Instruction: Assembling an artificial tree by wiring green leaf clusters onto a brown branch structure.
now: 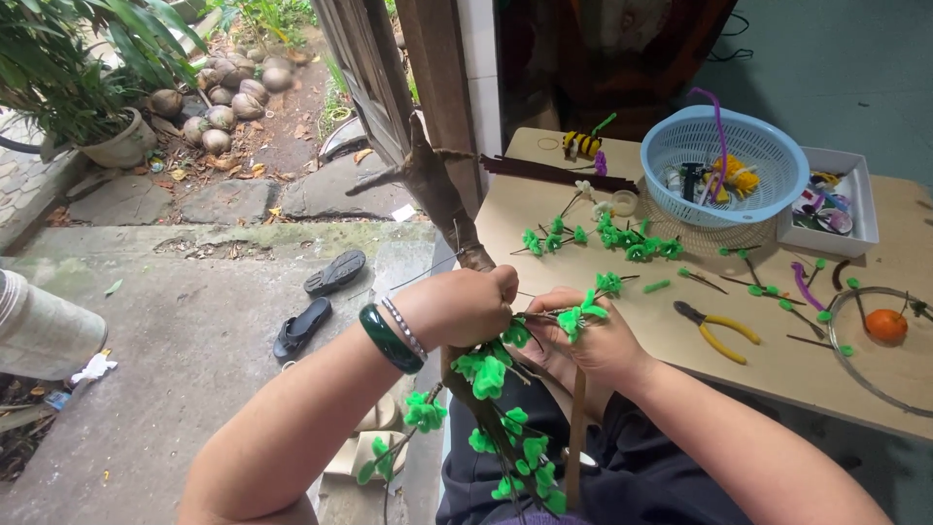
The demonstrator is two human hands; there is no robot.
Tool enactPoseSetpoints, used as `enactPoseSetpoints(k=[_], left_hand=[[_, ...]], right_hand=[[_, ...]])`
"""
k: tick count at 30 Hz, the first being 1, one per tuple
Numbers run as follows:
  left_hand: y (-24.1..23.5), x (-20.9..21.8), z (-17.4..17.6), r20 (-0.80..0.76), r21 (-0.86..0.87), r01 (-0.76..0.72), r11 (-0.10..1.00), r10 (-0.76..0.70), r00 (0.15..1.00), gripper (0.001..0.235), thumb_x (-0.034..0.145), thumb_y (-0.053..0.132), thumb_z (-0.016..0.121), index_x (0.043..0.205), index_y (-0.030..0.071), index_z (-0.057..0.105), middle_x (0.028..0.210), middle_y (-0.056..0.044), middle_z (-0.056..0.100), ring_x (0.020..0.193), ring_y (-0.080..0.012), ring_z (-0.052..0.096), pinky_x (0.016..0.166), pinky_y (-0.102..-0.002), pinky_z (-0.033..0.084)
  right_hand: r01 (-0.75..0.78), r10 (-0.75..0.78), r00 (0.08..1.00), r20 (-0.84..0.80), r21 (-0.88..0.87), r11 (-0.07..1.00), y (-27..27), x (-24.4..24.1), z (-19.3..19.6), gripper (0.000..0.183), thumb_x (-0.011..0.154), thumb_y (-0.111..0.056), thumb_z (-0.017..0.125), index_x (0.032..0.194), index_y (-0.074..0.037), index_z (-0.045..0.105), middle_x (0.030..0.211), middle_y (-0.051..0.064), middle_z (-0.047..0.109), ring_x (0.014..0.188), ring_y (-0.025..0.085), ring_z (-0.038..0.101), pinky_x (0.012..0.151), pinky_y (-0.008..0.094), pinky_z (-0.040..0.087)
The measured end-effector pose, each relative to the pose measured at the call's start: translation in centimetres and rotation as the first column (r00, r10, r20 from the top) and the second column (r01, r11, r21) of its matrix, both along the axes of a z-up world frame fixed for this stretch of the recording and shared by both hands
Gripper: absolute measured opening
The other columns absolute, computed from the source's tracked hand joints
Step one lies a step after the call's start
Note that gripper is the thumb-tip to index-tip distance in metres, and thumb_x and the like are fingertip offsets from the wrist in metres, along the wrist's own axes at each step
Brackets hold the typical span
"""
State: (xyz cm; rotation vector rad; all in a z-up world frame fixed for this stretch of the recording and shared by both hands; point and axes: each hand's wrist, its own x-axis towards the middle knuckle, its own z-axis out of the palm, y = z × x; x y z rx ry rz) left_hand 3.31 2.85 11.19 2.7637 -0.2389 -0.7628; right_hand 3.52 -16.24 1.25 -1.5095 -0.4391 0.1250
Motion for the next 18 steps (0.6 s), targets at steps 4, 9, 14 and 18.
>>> enactPoseSetpoints(k=[4,9,14,18], left_hand=[[0.6,2.6,-2.1,-0.072,-0.16,0.024,0.987,-0.036,0.997,0.05,0.092,0.037,0.04,0.135,0.022,0.06,0.113,-0.023,0.072,0.114,-0.0435,0.068,0.092,-0.053,0.057],[2.9,3.8,-4.7,-0.478,-0.62,-0.424,0.66,0.111,0.871,0.035,0.083,0.026,0.05,0.108,0.011,0.07,0.08,-0.016,0.073,0.078,-0.0246,0.076,0.055,-0.046,0.065],[3.8,3.9,-7.5,-0.19,-0.773,-0.247,0.584,0.158,0.969,0.049,0.098,0.038,0.059,0.131,0.001,0.055,0.119,-0.033,0.061,0.098,-0.0433,0.07,0.053,-0.063,0.059],[2.1,2.6,-6.7,0.093,-0.662,-0.26,0.703,0.421,0.902,0.059,0.096,0.059,0.062,0.136,0.018,0.046,0.12,-0.035,0.062,0.115,-0.0537,0.064,0.094,-0.061,0.054]], right_hand=[[-0.012,0.013,0.996,0.086,-0.013,1.0,-0.8,-0.3,0.6,0.017,0.078,-0.008,0.089,0.091,-0.005,0.081,0.079,0.007,0.066,0.081,0.01,0.057,0.073,0.028,0.049],[0.033,-0.027,0.99,0.139,-0.039,0.999,-0.6,1.1,-1.2,0.02,0.077,-0.008,0.09,0.095,-0.008,0.082,0.082,0.007,0.067,0.08,0.013,0.063,0.077,0.031,0.053],[0.044,-0.043,0.999,-0.02,0.025,0.999,-1.0,3.3,-1.7,0.02,0.081,-0.004,0.087,0.1,-0.004,0.079,0.086,0.007,0.074,0.081,0.011,0.068,0.078,0.028,0.054],[0.057,-0.053,0.997,-0.064,0.071,0.996,-1.2,4.9,-2.7,0.022,0.081,-0.002,0.087,0.101,-0.001,0.077,0.087,0.007,0.075,0.08,0.01,0.068,0.075,0.028,0.056]])
